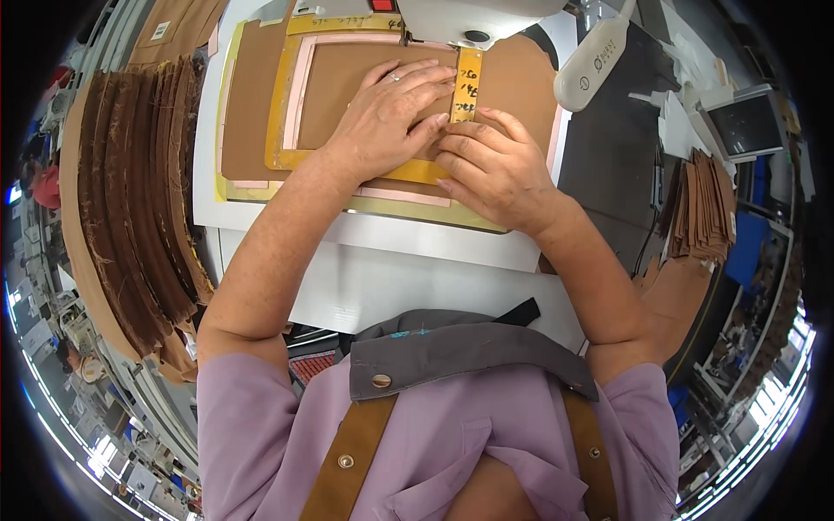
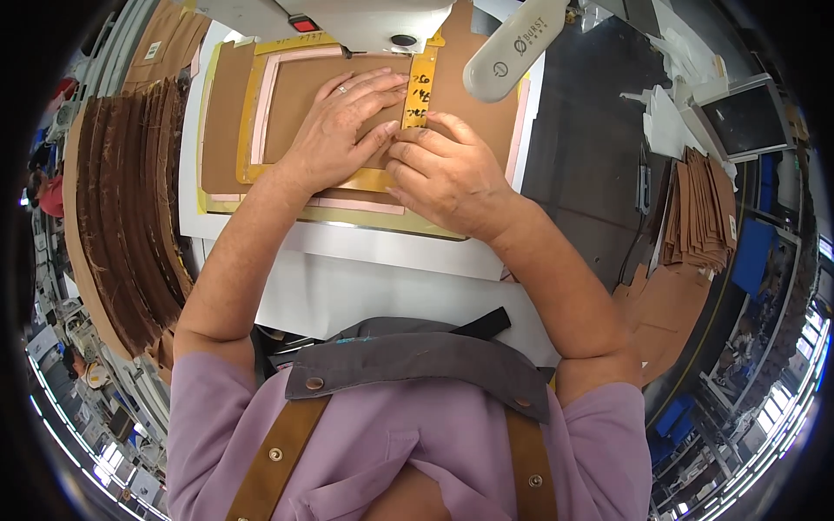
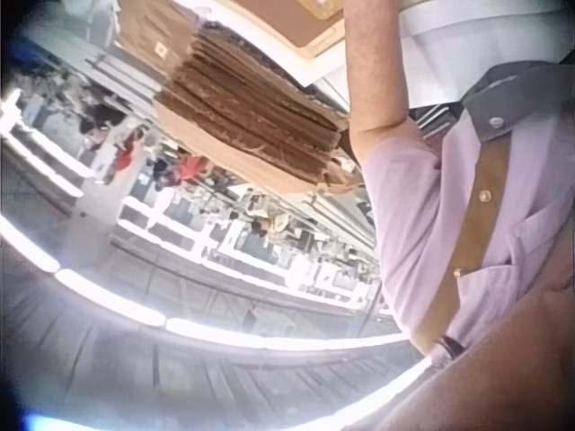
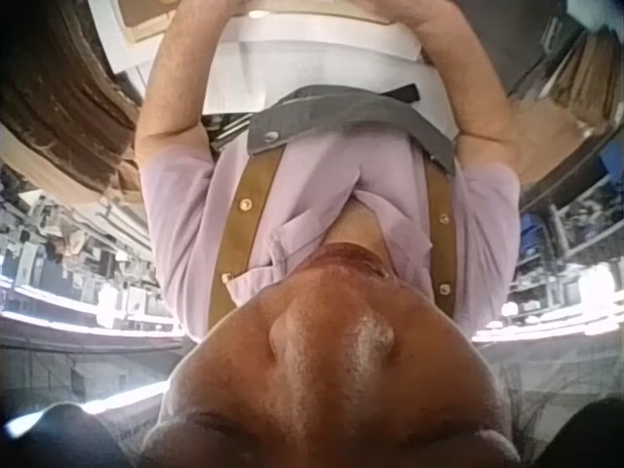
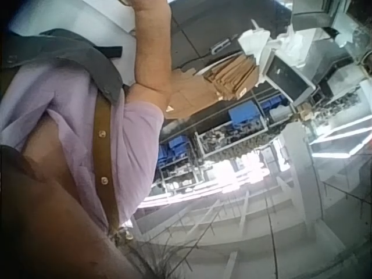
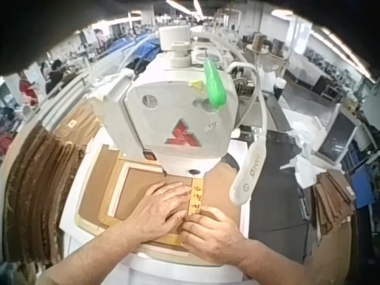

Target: Sewing and assembling pieces of brown material to manufacture bags using an industrial sewing machine.

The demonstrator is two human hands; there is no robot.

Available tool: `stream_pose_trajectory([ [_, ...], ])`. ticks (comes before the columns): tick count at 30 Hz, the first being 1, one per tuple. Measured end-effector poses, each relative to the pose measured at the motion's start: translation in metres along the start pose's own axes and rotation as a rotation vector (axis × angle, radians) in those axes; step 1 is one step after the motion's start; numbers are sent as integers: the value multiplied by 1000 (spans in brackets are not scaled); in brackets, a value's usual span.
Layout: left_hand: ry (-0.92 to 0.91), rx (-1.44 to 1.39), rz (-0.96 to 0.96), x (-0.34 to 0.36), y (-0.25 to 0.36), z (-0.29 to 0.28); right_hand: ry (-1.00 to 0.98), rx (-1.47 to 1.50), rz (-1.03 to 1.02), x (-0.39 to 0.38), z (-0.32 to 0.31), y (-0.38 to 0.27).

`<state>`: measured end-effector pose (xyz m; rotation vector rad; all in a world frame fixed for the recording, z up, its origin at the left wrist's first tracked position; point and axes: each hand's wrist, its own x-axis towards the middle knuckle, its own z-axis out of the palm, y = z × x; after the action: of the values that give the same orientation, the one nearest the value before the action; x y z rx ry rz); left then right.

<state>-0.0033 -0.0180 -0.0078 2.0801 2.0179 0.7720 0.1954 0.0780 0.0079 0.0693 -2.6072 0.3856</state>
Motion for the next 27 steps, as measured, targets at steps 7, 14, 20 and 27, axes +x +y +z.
stream_pose_trajectory([
  [7,-71,-4,124,-12,-8,-26,-25,-65,-93,2,4,11],
  [14,-132,-82,131,-6,-13,-13,-11,-65,-125,4,7,12],
  [20,-120,4,96,2,-8,-16,1,3,-78,4,9,10],
  [27,-79,43,122,5,-9,-17,-27,45,-45,2,7,11],
])
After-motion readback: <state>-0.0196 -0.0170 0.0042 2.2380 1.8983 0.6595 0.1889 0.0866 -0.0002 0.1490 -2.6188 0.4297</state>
